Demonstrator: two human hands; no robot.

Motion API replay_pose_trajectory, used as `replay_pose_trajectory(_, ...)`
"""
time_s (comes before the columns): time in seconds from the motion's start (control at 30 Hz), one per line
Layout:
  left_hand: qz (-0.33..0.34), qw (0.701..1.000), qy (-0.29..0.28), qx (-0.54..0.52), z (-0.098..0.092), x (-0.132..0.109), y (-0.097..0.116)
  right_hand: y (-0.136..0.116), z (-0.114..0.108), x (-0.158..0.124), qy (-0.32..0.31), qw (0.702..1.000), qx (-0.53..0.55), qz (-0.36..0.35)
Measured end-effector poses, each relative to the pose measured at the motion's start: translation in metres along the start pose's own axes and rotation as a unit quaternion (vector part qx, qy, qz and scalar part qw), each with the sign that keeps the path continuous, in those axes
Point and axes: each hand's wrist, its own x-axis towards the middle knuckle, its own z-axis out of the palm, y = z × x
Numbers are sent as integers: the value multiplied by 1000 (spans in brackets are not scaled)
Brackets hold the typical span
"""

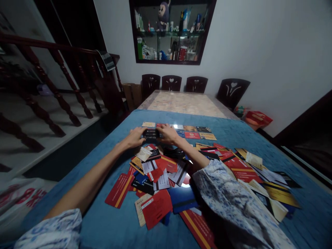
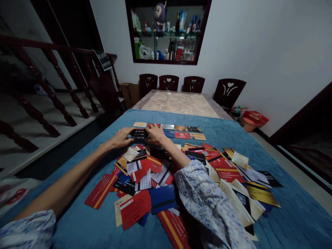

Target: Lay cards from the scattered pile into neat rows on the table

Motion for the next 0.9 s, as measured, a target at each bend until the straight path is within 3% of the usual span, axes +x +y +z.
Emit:
replay_pose_trajectory(0.13,-25,998,1,53,2,16,13,17,1,1,5,1000,4,17)
replay_pose_trajectory(0.4,-5,997,-13,75,12,46,29,47,5,6,-12,999,8,37)
replay_pose_trajectory(0.63,-17,996,-30,85,28,66,22,60,11,11,-35,998,10,56)
replay_pose_trajectory(0.9,-15,996,-43,74,37,73,13,62,24,15,-44,997,11,67)
